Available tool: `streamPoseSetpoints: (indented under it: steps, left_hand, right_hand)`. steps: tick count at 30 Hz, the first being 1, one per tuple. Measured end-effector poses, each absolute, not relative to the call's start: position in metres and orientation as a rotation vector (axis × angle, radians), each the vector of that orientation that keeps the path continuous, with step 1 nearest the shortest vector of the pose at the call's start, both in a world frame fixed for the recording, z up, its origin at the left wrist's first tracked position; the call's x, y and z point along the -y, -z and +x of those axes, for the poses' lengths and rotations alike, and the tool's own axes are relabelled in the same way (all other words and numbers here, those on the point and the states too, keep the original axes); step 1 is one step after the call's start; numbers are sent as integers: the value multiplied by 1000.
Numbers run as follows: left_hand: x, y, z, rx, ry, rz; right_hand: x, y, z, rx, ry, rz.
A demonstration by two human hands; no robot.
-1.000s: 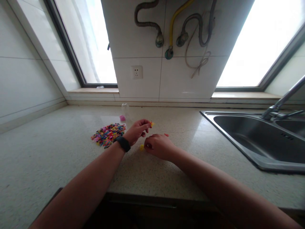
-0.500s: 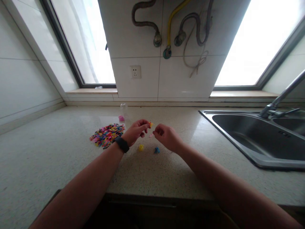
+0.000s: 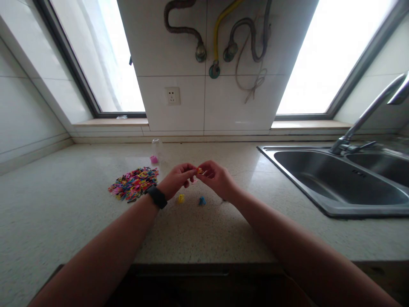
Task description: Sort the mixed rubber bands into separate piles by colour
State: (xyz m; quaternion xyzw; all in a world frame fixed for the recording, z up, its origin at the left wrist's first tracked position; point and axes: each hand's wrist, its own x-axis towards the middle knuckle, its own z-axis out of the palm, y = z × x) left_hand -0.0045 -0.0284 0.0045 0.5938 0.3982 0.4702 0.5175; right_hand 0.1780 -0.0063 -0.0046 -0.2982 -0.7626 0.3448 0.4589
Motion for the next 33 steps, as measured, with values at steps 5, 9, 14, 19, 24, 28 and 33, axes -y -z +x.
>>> streamPoseSetpoints:
  steps: [5,9,14,19,24,28,33]
  left_hand:
    - [30,-5,0,-925,-1131,1397]
    - [32,-8,1,-933,-1137,1385]
    - [32,-8,0,-963,-1147,1422]
    - [29,-5,-1,-1012,-1159,1485]
    - [28,-4,0,-1077,-1189,1528]
    - [28,-4,0,-1108,-1180,1549]
    - [28,-3,-1,-1064,-1156,1509]
  right_hand:
    - [5,6,178,1871,-812,-723]
    - [4,7,178,1868,-775,-719]
    - [4,8,179,1890,-707,-744]
    - [5,6,181,1932,-610,-800]
    - [7,3,183,1944,-565,-814]
    - [8,1,184,1936,-585,-815]
    - [7,3,184,1926,-557,-824]
